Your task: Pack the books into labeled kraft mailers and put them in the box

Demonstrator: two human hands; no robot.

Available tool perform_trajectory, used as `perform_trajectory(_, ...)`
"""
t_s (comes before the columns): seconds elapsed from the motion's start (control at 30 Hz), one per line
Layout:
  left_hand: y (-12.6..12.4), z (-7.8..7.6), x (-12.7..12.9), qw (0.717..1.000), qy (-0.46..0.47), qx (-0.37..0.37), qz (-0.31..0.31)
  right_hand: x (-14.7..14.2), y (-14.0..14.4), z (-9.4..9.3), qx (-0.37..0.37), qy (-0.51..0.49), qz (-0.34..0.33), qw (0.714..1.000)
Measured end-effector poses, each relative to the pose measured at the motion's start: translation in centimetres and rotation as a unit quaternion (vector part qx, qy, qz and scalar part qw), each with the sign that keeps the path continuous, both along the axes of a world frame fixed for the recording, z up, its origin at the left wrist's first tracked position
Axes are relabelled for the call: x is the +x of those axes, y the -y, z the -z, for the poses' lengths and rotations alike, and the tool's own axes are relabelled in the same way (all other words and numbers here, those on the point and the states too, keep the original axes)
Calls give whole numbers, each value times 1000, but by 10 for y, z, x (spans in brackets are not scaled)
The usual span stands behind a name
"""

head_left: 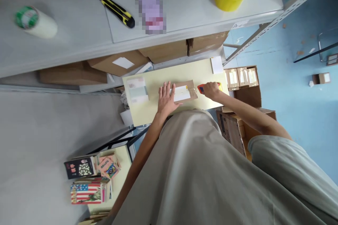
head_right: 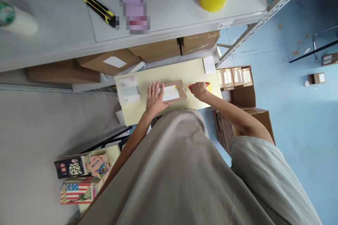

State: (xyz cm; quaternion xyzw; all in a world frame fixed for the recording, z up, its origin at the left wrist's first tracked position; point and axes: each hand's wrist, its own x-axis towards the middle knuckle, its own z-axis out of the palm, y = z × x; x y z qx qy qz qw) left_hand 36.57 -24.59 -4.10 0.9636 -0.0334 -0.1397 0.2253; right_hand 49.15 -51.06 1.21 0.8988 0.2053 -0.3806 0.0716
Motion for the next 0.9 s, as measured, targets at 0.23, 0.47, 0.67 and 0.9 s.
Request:
perform_trajectory(0.23,4,-17,6,1000,20,15,11,0,12,-43,9,106,72,992)
perform_trajectory(0.47,43,-102,115,964,244,-46,98,70,-34,-149,150,291,120,937)
perform_trajectory(0.67,51,-146,188,964,254,-46,63,144,-91,-169,207,359,60,908)
perform_trajectory(0.9,38,-121,164,968,236,-71,44,186,-106,-142,187,377,57,905)
